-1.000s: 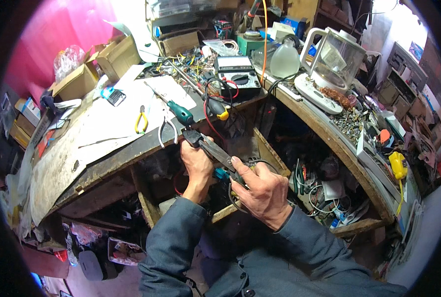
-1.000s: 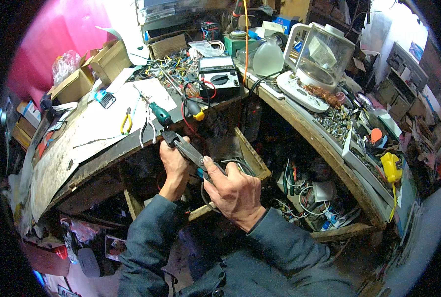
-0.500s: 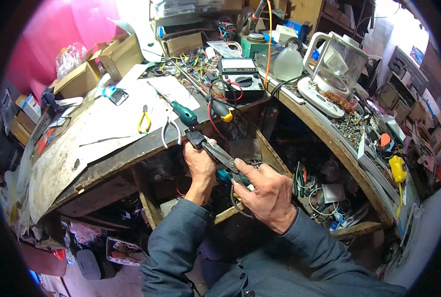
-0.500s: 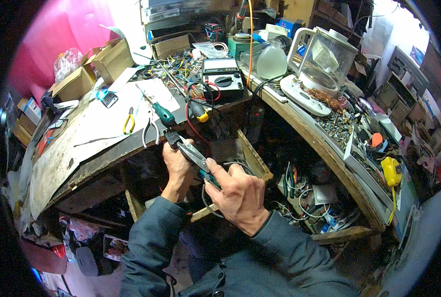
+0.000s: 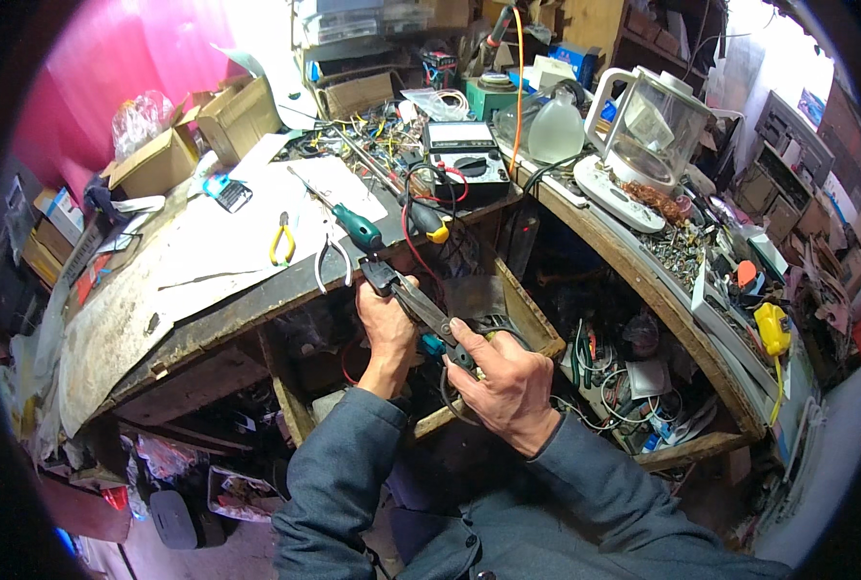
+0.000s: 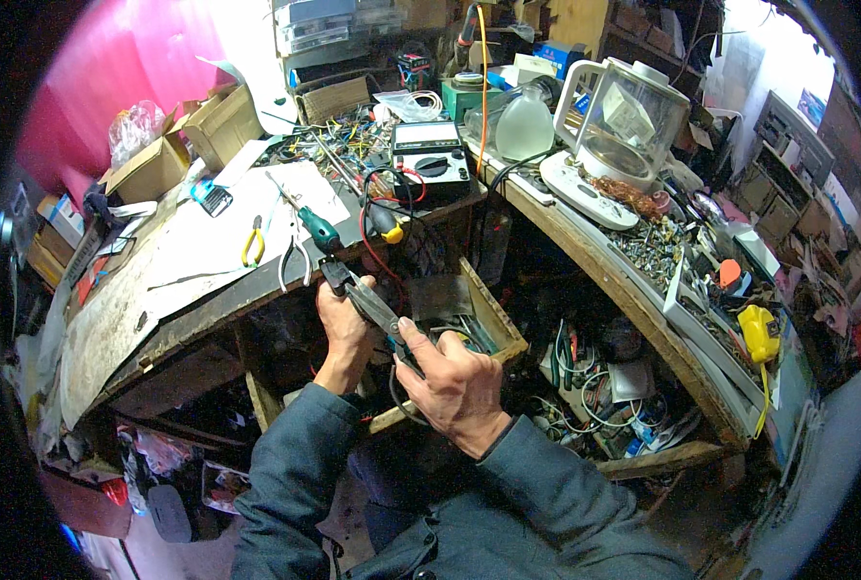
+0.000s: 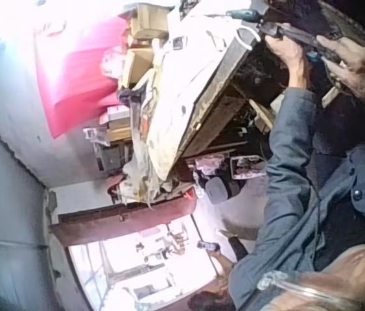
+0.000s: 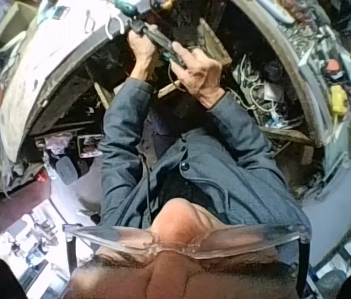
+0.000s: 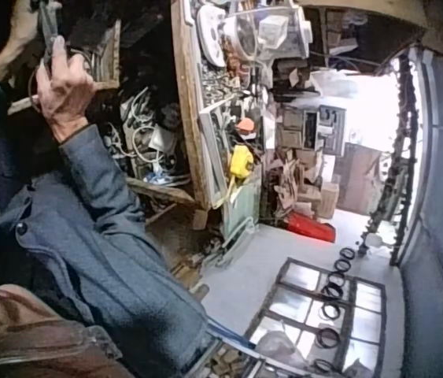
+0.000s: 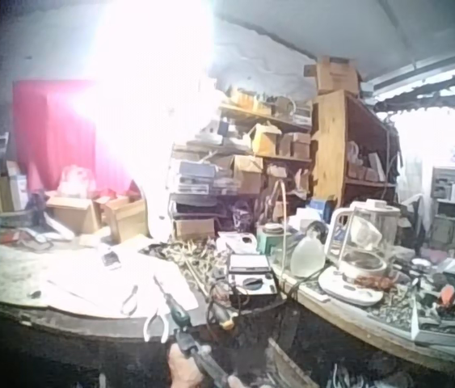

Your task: The person uses pliers to cut wires and remove a casing from a small electronic device. They then handle the exposed circuit board and components, inspecting the internal parts.

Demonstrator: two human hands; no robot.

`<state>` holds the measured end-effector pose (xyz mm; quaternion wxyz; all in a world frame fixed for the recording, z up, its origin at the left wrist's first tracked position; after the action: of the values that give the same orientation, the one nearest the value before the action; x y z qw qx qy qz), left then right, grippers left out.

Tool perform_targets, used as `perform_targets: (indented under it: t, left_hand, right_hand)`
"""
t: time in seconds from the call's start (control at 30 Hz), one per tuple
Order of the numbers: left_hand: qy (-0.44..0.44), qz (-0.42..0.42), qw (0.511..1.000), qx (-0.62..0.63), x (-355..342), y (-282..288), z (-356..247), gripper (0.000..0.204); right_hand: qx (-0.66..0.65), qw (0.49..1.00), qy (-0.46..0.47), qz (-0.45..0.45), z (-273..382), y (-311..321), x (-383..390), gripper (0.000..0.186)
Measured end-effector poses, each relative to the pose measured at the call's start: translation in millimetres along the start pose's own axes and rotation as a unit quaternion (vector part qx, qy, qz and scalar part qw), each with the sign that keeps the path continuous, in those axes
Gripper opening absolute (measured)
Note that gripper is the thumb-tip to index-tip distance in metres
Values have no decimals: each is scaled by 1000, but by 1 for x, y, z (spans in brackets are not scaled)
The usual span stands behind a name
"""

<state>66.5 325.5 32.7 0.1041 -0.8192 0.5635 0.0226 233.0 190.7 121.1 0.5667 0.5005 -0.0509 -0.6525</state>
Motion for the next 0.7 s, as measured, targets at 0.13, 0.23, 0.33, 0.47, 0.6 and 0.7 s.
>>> perform_targets:
  t: [0.13,0.23,0.33,0.47,0.6,0.7]
  left_hand:
    - [-11,-31,999,-1,6,-3,-6,25]
    - [-29,-50,998,-24,4,-2,-4,27]
    - [-33,-59,997,-26,2,-1,2,27]
    - [-41,-63,997,-7,1,-2,3,26]
    - [13,-9,1000,25,4,-9,2,23]
    - [17,-28,997,66,6,-10,-4,29]
  right_hand:
    - [20,999,-22,45,17,16,-13,47]
    - [34,995,-49,83,29,20,-17,47]
    - [34,991,-70,105,35,20,-19,49]
    - [3,994,-61,93,37,21,-21,49]
    - [45,996,-34,72,36,17,-13,51]
    - [81,995,-6,65,37,10,-8,51]
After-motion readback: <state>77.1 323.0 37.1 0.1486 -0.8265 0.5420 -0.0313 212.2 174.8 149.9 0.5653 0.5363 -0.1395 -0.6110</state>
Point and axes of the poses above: each hand's wrist, its own x-axis away from the middle knuckle, its own y-axis out of the back of the hand, z = x × y, the point moved 7 cm from there along -x, towards the middle knuckle, and after that the axes turned 10 degrees about -x, right-handed, at the moved point
